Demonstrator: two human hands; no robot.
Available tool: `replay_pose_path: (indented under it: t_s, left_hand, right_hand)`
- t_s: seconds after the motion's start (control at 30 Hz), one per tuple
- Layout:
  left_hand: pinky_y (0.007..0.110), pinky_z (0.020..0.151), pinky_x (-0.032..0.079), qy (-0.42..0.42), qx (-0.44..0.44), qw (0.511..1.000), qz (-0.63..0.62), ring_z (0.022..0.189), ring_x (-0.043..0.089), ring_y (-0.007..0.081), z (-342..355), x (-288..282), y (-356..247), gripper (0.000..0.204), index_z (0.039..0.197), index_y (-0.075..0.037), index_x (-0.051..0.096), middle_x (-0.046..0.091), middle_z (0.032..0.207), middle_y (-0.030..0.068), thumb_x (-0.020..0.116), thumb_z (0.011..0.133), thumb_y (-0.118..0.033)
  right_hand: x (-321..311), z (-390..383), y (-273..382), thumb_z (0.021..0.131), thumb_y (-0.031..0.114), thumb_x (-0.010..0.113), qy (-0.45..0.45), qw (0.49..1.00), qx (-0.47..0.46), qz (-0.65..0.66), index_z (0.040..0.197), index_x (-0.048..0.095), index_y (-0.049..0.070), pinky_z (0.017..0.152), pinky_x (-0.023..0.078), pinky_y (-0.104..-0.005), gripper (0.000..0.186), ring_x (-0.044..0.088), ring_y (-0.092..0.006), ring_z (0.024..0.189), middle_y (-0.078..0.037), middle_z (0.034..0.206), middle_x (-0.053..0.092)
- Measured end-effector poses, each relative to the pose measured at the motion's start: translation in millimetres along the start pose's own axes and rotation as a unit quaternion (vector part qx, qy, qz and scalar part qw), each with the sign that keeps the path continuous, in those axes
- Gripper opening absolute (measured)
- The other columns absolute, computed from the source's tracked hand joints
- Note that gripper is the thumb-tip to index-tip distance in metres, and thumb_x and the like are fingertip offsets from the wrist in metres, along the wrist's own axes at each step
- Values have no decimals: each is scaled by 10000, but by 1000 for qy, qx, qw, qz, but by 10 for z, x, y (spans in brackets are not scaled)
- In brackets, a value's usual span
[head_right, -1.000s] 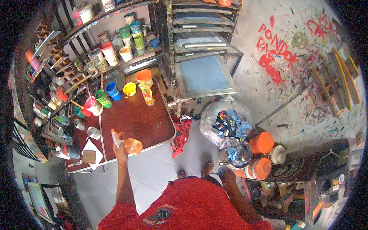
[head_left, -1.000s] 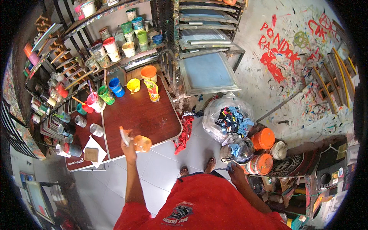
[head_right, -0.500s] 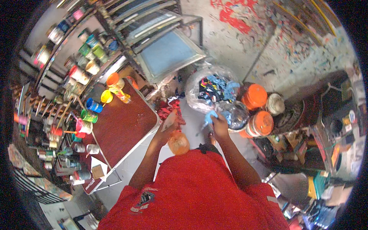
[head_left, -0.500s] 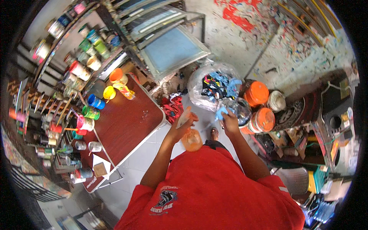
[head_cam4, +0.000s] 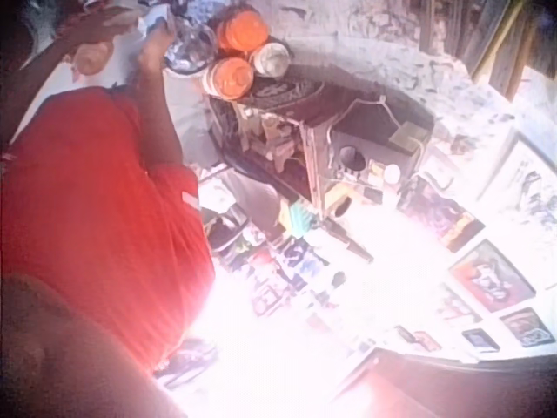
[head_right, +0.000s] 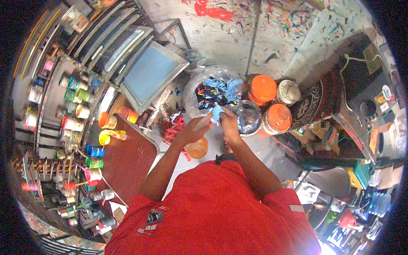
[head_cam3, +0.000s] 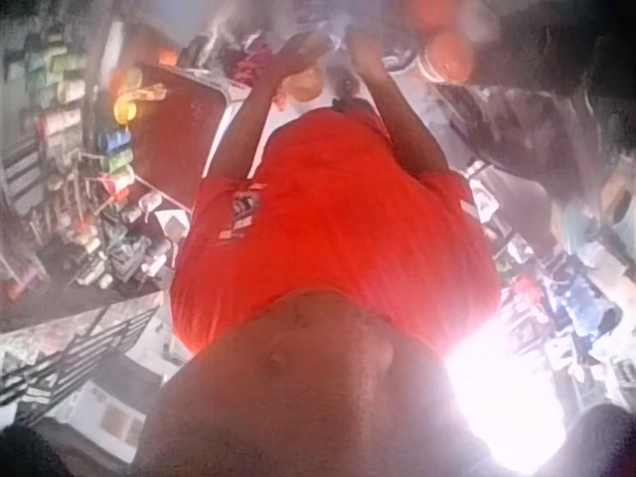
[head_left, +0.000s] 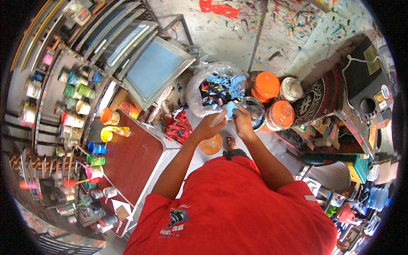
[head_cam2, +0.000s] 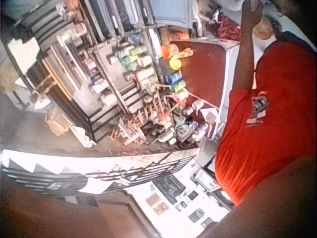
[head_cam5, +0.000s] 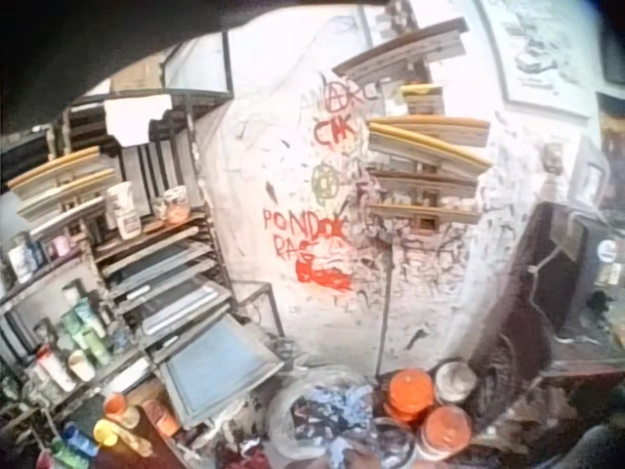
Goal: The person prepares a screen-printing frame by applying tape to mask areas, washes the frame, and then applies red ink to a garment using a squeegee on the prepared screen.
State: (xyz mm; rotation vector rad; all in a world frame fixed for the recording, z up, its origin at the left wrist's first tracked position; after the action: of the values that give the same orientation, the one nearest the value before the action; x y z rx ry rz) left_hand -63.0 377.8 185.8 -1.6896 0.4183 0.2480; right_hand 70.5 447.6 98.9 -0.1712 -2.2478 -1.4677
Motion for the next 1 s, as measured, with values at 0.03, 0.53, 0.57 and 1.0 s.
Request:
replay_pose_path:
  t_s: [0.03, 0.53, 0.57, 1.0]
  left_hand:
    - [339, 815, 451, 2, 3, 1000, 4, 951, 581, 219, 91, 27, -41, 478, 1151, -37, 573, 612, 1037, 152, 624, 825, -383]
    - [356, 709, 462, 38, 76, 994, 69, 806, 607, 291, 1073, 322, -95, 382, 1125, -78, 552, 615, 864, 159, 565, 840, -332]
    - [356, 709, 462, 38, 82, 994, 67, 800, 606, 290, 1106, 334, -77, 391, 1136, -77, 543, 614, 862, 157, 571, 837, -327]
    - [341, 673, 459, 43, 61, 994, 79, 726, 597, 224, 1290, 434, -31, 363, 1126, -51, 567, 626, 808, 115, 607, 823, -248]
  right_hand:
    - [-25, 17, 68, 840, 62, 464, -8, 999, 16, 38, 1175, 556, 14, 611, 422, -189, 350, 535, -85, 706, -43, 915, 600]
    - [-446, 441, 606, 891, 128, 422, -38, 996, 17, 85, 1122, 536, 13, 609, 447, -212, 282, 537, -96, 757, -25, 925, 581]
    - [-445, 452, 635, 892, 131, 421, -46, 995, 21, 90, 1116, 539, 16, 614, 447, -215, 278, 536, -97, 758, -23, 921, 582]
    - [-611, 703, 630, 909, 180, 438, -39, 996, 36, 65, 1040, 554, 55, 607, 431, -228, 215, 519, -98, 754, -6, 880, 567]
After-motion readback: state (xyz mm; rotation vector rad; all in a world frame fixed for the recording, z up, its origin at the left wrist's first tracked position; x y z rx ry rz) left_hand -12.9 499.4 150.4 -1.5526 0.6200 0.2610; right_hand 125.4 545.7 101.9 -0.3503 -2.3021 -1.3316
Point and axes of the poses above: each hand's wrist, its own z-axis towards the middle knuckle, its own x-axis out of the palm, y = z × x, the point moved 4 cm from there along z, towards the middle knuckle
